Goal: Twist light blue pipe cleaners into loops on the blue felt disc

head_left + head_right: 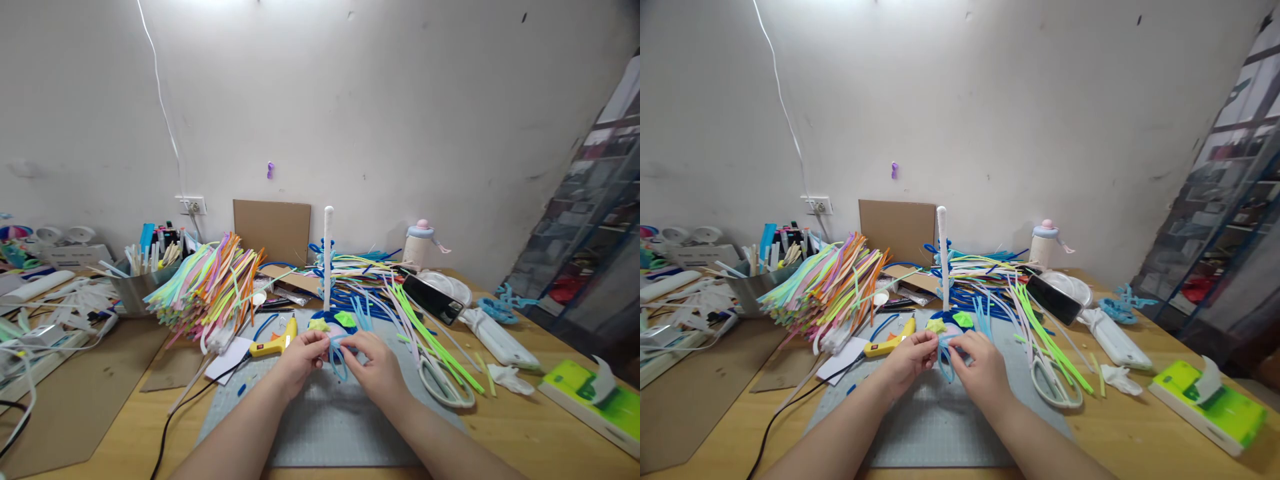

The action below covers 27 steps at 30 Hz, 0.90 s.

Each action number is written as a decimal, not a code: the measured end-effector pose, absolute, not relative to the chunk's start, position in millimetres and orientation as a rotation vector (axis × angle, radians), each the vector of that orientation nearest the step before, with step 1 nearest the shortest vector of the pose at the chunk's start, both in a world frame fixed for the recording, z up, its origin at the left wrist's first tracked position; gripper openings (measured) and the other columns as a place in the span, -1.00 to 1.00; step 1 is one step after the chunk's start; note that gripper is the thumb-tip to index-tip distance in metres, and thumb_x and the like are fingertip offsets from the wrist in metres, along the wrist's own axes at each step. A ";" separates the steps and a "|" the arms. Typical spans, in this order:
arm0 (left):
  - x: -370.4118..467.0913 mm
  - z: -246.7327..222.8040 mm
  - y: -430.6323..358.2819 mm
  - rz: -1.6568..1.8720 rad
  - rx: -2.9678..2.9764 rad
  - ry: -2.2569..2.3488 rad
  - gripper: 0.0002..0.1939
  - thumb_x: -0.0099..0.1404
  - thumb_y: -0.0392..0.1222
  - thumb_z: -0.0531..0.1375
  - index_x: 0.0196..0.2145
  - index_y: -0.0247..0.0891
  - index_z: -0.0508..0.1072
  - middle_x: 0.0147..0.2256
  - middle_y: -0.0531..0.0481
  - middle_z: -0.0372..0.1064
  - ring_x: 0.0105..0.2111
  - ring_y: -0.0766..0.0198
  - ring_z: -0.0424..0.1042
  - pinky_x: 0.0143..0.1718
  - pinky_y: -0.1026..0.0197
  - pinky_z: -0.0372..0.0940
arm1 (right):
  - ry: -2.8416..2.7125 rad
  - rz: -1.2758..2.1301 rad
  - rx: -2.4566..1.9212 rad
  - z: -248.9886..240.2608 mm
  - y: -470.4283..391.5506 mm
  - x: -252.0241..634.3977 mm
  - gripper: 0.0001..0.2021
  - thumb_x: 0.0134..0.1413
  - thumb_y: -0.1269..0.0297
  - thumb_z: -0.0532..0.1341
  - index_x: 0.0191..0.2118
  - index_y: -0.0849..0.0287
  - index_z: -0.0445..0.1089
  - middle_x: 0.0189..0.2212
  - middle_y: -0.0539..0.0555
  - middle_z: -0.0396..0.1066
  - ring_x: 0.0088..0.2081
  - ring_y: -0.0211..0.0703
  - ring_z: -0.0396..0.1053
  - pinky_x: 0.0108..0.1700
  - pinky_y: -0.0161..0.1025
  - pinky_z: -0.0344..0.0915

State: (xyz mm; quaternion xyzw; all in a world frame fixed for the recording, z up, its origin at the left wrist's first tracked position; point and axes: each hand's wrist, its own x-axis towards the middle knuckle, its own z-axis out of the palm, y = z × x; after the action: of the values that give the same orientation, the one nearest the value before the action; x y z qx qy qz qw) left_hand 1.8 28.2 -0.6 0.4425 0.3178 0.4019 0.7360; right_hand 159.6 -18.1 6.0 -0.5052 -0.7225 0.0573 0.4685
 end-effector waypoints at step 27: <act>3.2 -0.3 28.7 0.892 1.111 0.763 -0.73 -0.14 -0.17 0.33 -0.48 -0.34 0.39 -0.61 0.12 0.22 -0.66 0.49 0.13 -0.59 0.36 -0.02 | -1.804 -0.022 -1.315 5.1 -17.6 158.8 -0.90 0.00 0.32 0.13 -0.40 0.04 0.41 -0.47 -0.02 0.40 -0.34 -0.14 0.27 -0.26 -0.19 -0.01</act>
State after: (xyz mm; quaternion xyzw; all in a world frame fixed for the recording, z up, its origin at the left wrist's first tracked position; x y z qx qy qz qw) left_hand 3.2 28.7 -0.3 0.4969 0.3413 0.3989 0.6910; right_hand 158.8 -17.6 5.1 -0.5293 -0.7259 -0.0088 0.4391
